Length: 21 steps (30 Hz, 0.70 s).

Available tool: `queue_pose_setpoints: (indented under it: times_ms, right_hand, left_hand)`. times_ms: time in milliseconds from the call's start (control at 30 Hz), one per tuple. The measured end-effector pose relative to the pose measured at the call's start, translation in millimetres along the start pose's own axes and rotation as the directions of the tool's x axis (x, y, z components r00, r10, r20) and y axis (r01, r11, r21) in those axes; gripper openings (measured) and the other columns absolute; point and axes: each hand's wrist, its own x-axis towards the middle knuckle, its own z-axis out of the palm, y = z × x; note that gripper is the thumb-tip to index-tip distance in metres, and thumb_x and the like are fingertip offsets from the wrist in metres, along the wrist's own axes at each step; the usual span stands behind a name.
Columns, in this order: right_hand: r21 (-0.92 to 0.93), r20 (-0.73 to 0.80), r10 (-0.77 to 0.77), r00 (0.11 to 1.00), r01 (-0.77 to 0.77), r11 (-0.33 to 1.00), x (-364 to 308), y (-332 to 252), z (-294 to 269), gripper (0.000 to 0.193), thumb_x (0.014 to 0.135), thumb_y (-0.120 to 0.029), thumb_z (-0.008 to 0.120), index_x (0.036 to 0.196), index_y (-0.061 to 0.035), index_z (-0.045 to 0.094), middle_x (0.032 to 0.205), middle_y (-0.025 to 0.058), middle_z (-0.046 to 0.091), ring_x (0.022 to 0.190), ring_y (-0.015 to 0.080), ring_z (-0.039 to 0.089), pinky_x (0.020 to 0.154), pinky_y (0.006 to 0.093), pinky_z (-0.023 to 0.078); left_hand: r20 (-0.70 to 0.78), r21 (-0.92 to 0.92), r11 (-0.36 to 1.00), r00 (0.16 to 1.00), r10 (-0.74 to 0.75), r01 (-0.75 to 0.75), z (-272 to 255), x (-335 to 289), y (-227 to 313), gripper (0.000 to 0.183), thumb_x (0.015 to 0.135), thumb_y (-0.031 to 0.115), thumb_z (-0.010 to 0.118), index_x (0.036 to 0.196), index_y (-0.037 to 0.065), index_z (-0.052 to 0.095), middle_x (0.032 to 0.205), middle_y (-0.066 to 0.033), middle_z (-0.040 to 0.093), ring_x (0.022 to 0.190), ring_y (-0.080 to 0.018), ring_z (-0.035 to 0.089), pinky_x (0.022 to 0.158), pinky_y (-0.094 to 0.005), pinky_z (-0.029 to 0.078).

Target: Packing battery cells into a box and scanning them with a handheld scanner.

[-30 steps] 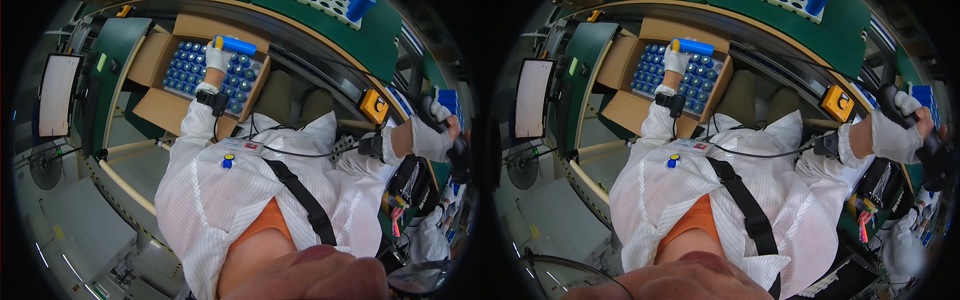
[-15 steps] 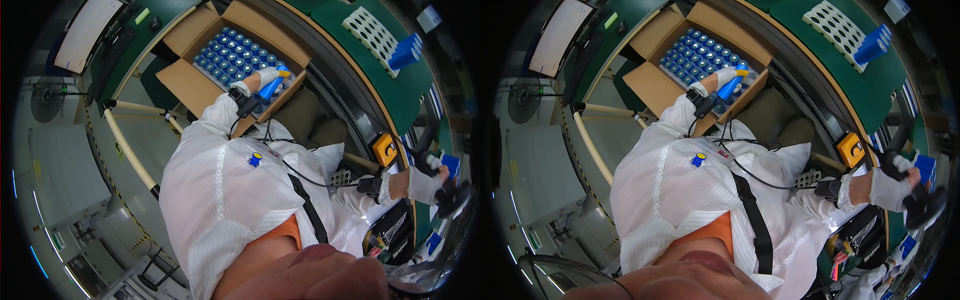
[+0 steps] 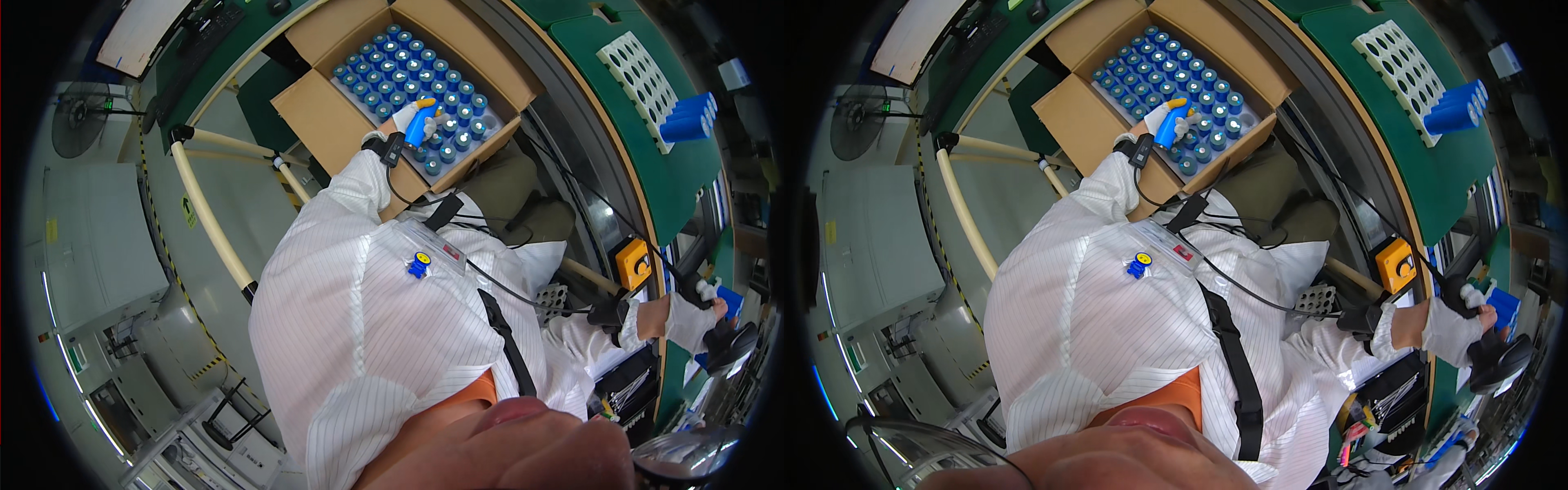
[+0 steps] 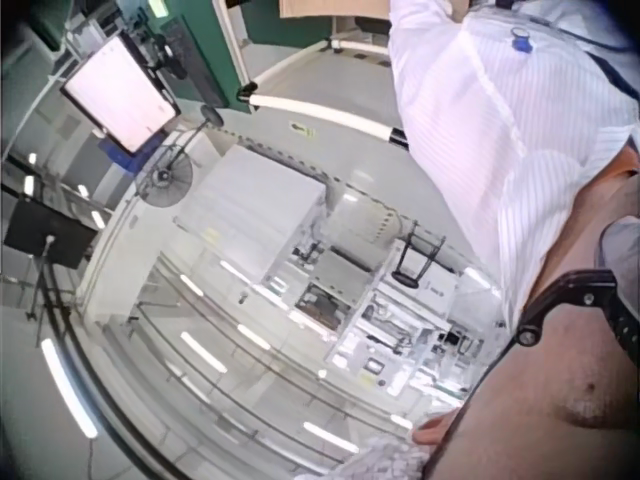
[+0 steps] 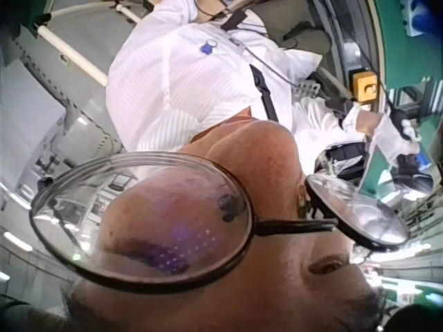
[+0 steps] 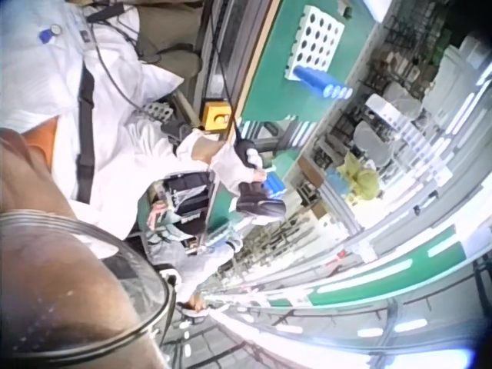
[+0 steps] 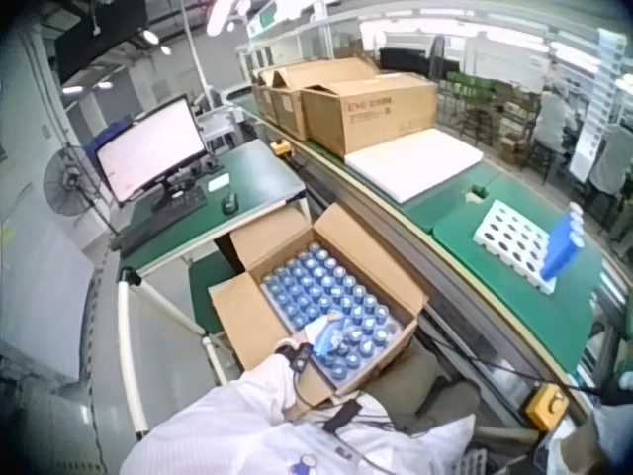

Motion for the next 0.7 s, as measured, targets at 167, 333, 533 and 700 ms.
queue_pose_setpoints:
  times_ms: [167, 333, 533, 700]
  right_hand:
    - [0.073, 0.076, -0.031, 0.997, 0.025, 0.997, -2, 4, 2, 0.016, 0.083, -0.018, 0.063, 0.074, -0.0106, 0.051, 0.067, 0.0005, 0.049, 0.063, 0.0168, 0.047, 0.061, 0.0349, 0.042]
    - [0.016, 0.446, 0.531, 0.721, -0.600, 0.800, 122, 61, -71, 0.018, 0.086, -0.023, 0.060, 0.074, -0.0112, 0.052, 0.067, -0.0006, 0.049, 0.064, 0.0168, 0.045, 0.064, 0.0350, 0.041]
    - [0.100, 0.318, 0.246, 0.916, -0.291, 0.952, 61, 43, -42, 0.022, 0.087, -0.028, 0.058, 0.074, -0.0125, 0.051, 0.067, -0.0008, 0.049, 0.065, 0.0165, 0.045, 0.069, 0.0357, 0.040]
    - [0.061, 0.428, 0.533, 0.730, -0.611, 0.789, 103, 75, -47, 0.024, 0.083, -0.022, 0.057, 0.067, -0.0090, 0.044, 0.063, 0.0022, 0.041, 0.058, 0.0186, 0.041, 0.062, 0.0318, 0.039]
  left_hand:
    - [-0.049, 0.030, 0.999, 0.999, 0.011, -0.010, 2, -2, -5, 0.032, 0.091, 0.034, 0.055, 0.093, 0.002, 0.051, 0.122, -0.0123, 0.057, 0.052, -0.0139, 0.053, 0.046, -0.0280, 0.049]
    - [-0.078, 0.136, 0.991, 0.997, 0.018, -0.007, 7, -9, -11, 0.031, 0.090, 0.032, 0.057, 0.089, 0.002, 0.052, 0.132, -0.0143, 0.050, 0.057, -0.0146, 0.054, 0.050, -0.0286, 0.051]
    - [-0.114, 0.149, 0.989, 0.993, 0.002, 0.015, 8, -8, -15, 0.030, 0.091, 0.032, 0.056, 0.090, 0.003, 0.052, 0.131, -0.0143, 0.050, 0.055, -0.0140, 0.052, 0.048, -0.0276, 0.049]
    - [-0.046, 0.066, 0.998, 0.999, -0.016, 0.019, 14, -19, -22, 0.030, 0.091, 0.030, 0.055, 0.090, 0.001, 0.051, 0.140, -0.0155, 0.041, 0.056, -0.0138, 0.052, 0.049, -0.0272, 0.048]
